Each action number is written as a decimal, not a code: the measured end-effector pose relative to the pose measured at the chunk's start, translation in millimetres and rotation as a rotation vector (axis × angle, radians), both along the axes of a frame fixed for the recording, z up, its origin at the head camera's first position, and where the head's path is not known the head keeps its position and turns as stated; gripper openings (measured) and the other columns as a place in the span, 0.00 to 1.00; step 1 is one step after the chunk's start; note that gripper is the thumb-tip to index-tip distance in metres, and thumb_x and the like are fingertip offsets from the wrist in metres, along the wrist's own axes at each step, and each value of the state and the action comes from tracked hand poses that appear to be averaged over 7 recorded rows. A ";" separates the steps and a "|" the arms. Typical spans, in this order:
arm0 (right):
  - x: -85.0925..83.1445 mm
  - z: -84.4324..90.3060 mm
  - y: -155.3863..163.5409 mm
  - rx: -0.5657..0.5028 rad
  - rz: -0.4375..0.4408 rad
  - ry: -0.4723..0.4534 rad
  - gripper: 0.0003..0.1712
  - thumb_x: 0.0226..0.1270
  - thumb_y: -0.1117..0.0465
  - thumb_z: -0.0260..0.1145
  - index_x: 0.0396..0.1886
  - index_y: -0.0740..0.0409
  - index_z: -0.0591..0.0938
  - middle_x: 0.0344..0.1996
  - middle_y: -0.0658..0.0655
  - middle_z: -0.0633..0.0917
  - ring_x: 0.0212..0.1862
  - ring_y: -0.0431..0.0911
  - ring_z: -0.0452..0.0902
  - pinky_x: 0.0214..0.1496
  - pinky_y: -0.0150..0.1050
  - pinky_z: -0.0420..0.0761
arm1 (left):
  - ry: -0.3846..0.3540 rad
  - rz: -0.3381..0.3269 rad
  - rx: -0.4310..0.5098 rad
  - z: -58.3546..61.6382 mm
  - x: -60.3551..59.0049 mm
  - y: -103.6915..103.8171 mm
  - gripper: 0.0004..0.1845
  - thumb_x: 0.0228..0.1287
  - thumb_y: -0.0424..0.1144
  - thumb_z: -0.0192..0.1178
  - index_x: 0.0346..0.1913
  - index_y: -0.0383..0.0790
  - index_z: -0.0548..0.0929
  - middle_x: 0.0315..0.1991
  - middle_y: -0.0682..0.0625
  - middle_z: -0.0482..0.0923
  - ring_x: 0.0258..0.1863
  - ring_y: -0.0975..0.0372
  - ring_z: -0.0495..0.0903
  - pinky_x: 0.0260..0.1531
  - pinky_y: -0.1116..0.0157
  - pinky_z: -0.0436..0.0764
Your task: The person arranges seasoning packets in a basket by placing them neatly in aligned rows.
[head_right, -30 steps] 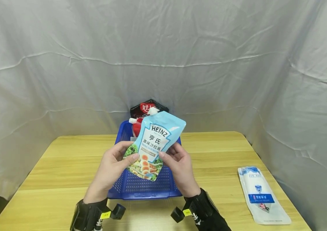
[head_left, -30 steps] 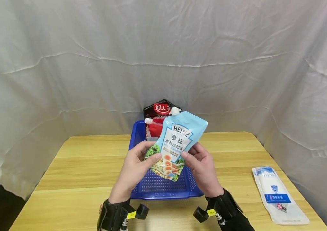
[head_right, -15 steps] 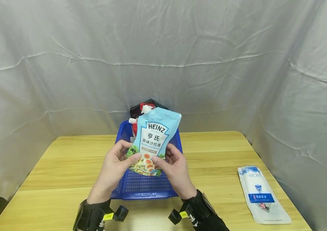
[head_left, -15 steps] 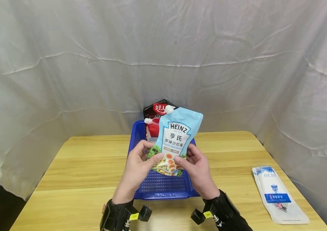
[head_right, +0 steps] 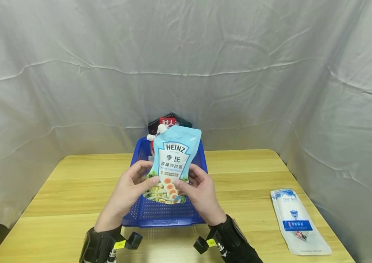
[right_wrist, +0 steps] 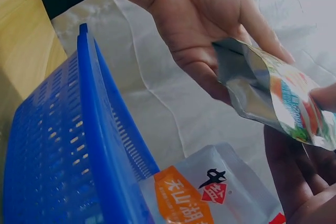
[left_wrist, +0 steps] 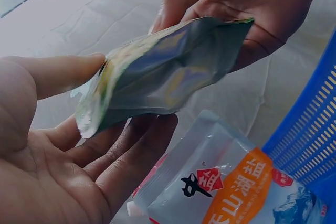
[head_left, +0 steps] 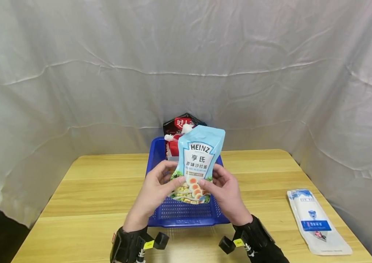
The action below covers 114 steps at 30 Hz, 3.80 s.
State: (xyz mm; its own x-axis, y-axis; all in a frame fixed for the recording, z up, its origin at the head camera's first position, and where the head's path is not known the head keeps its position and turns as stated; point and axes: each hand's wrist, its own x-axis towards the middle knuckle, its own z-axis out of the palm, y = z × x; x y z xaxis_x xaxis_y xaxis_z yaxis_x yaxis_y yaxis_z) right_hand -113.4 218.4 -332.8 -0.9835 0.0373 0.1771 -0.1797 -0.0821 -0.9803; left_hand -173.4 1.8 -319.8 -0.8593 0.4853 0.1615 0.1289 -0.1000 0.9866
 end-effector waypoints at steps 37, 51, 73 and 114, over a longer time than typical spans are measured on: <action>-5.2 3.4 12.7 0.225 0.043 0.039 0.28 0.69 0.71 0.70 0.68 0.66 0.76 0.54 0.61 0.86 0.52 0.47 0.84 0.55 0.38 0.86 | 0.187 0.204 -0.167 2.3 1.8 -5.5 0.07 0.67 0.32 0.70 0.45 0.41 0.85 0.35 0.49 0.83 0.37 0.58 0.81 0.38 0.64 0.82; -0.3 14.2 21.7 0.435 -0.079 0.176 0.17 0.66 0.72 0.73 0.53 0.61 0.87 0.47 0.59 0.89 0.42 0.44 0.86 0.42 0.36 0.89 | 0.304 0.102 -0.413 -0.4 3.1 -3.4 0.08 0.65 0.30 0.71 0.44 0.45 0.88 0.35 0.56 0.85 0.38 0.62 0.83 0.41 0.64 0.86; -18.3 29.7 4.4 0.751 -0.151 0.220 0.08 0.63 0.70 0.76 0.40 0.56 0.91 0.34 0.52 0.90 0.22 0.40 0.72 0.22 0.31 0.71 | 0.245 0.221 -0.502 -6.0 -2.5 -28.1 0.09 0.69 0.41 0.71 0.49 0.48 0.89 0.43 0.56 0.87 0.43 0.63 0.83 0.46 0.59 0.85; -50.6 22.6 -6.7 0.911 -0.009 0.020 0.13 0.69 0.63 0.74 0.50 0.48 0.92 0.54 0.53 0.89 0.58 0.51 0.85 0.52 0.46 0.88 | -0.015 0.212 -0.727 -36.5 -28.8 -65.1 0.25 0.68 0.29 0.67 0.66 0.27 0.79 0.65 0.29 0.73 0.49 0.45 0.87 0.38 0.57 0.90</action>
State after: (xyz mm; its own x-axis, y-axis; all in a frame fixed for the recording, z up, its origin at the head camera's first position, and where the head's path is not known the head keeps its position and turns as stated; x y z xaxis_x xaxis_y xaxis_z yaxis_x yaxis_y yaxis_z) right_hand -164.0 211.7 -310.3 -0.9803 -0.1177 0.1584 -0.1939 0.7242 -0.6618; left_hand -202.1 -63.3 -356.3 -0.9457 0.2890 -0.1488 0.0585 0.6016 0.7966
